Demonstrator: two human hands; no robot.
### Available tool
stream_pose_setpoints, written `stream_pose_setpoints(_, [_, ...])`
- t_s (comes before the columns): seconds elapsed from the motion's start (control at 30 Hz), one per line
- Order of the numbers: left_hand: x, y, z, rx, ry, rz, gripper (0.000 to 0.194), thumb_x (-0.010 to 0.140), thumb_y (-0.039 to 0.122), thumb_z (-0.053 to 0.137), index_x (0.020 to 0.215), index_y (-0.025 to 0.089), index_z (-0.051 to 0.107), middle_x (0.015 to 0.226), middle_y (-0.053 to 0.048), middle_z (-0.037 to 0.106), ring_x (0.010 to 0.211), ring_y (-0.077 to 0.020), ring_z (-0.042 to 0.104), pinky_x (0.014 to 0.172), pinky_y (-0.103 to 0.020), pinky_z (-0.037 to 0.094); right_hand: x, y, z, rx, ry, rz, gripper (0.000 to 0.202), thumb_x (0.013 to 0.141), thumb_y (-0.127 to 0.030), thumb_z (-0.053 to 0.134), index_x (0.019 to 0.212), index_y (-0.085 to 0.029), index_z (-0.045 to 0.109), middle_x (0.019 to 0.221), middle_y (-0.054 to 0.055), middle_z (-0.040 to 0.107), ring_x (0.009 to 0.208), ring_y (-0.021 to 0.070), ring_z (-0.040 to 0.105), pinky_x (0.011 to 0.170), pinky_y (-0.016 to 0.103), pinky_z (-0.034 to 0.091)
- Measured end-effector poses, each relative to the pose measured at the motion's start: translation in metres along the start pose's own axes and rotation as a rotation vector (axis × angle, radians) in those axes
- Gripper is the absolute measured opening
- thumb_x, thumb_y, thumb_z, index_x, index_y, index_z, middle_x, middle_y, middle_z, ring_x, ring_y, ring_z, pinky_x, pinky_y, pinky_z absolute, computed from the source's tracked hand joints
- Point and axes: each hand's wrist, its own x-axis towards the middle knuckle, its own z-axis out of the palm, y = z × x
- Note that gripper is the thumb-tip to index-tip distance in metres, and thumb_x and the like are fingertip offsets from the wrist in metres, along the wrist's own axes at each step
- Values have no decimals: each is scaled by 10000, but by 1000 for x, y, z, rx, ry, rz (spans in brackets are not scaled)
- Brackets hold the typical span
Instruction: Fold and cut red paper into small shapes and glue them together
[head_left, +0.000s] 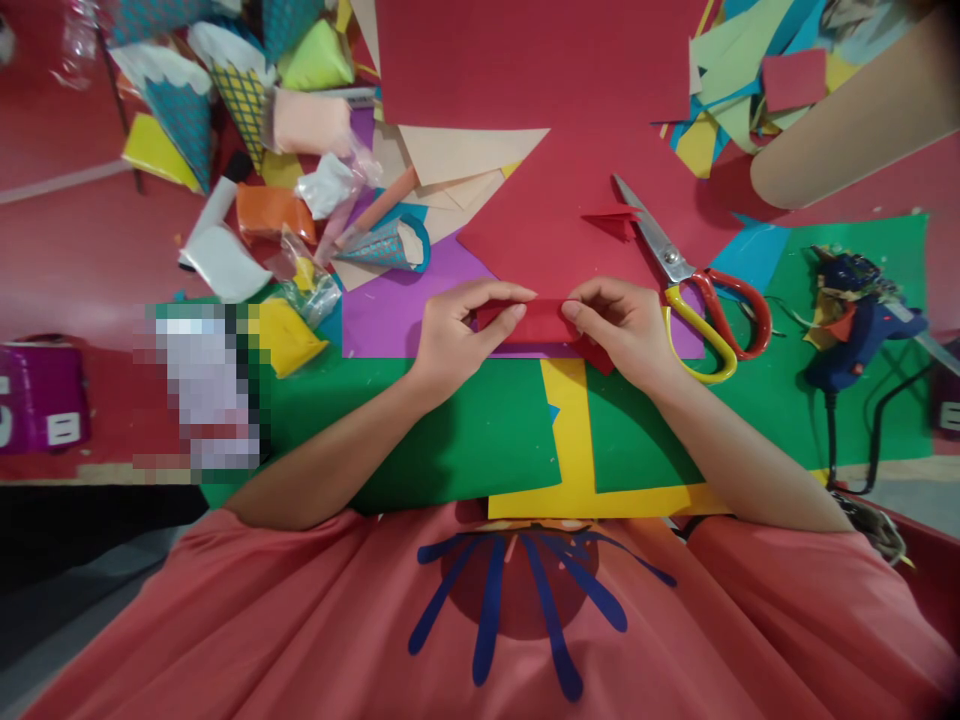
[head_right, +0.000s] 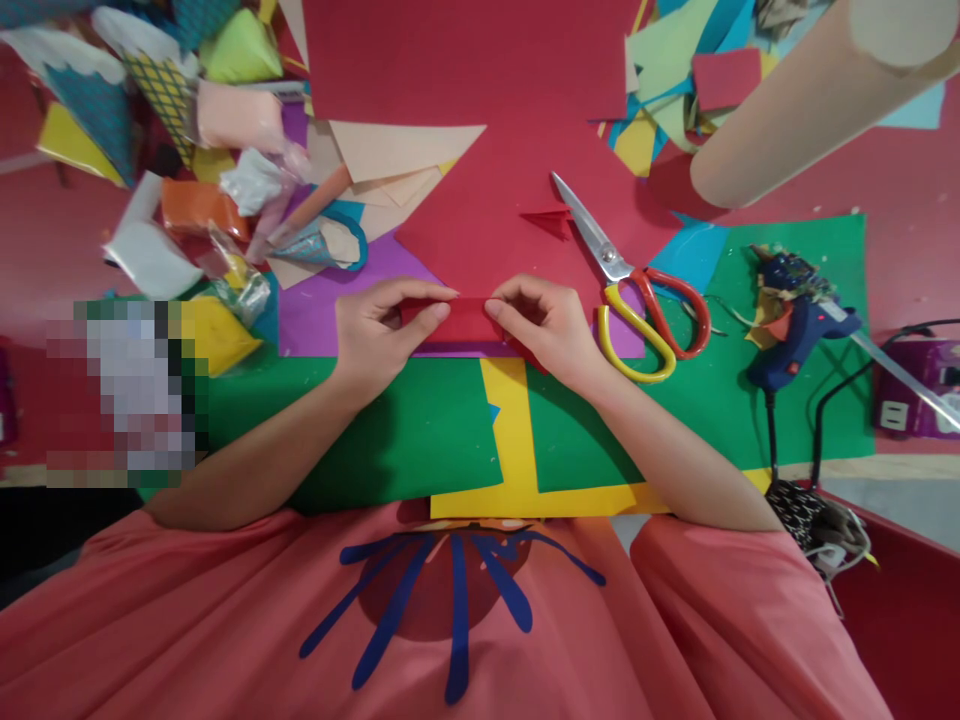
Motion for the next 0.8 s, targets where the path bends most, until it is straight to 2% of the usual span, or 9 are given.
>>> stream_pose_setpoints(0.13, [0,0,0,10,7,10,81,814,211,667,855,224,735,860,4,773,823,-119,716,774,-234,568,0,0,0,-15,3,0,250,796,-389,687,710,-172,598,604,-40,558,541,57,474,523,207,394])
stream_pose_setpoints(0.4, [-1,-2,0,11,-15,-35,86,826,282,670,858,231,732,870,-4,762,831,-129,704,787,-263,565,0,0,0,-17,-1,4,272,793,-411,685,703,-173,592,594,-39,557,535,57,473,520,205,396])
stream_pose_setpoints(0.67, [-1,-1,0,-9,-36,-4,71,817,233,670,835,224,738,835,-3,763,789,-119,704,747,-241,558,0,1,-2,-74,-50,-13,201,815,-307,649,696,-167,567,614,-36,541,553,58,468,523,209,352])
stream_pose_setpoints(0.8, [-1,-1,0,-13,-42,-5,87,811,205,659,835,225,740,834,-2,765,784,-114,702,737,-231,553,0,1,-2,-85,-58,-11,220,820,-326,652,696,-171,558,613,-37,533,555,63,459,525,215,345])
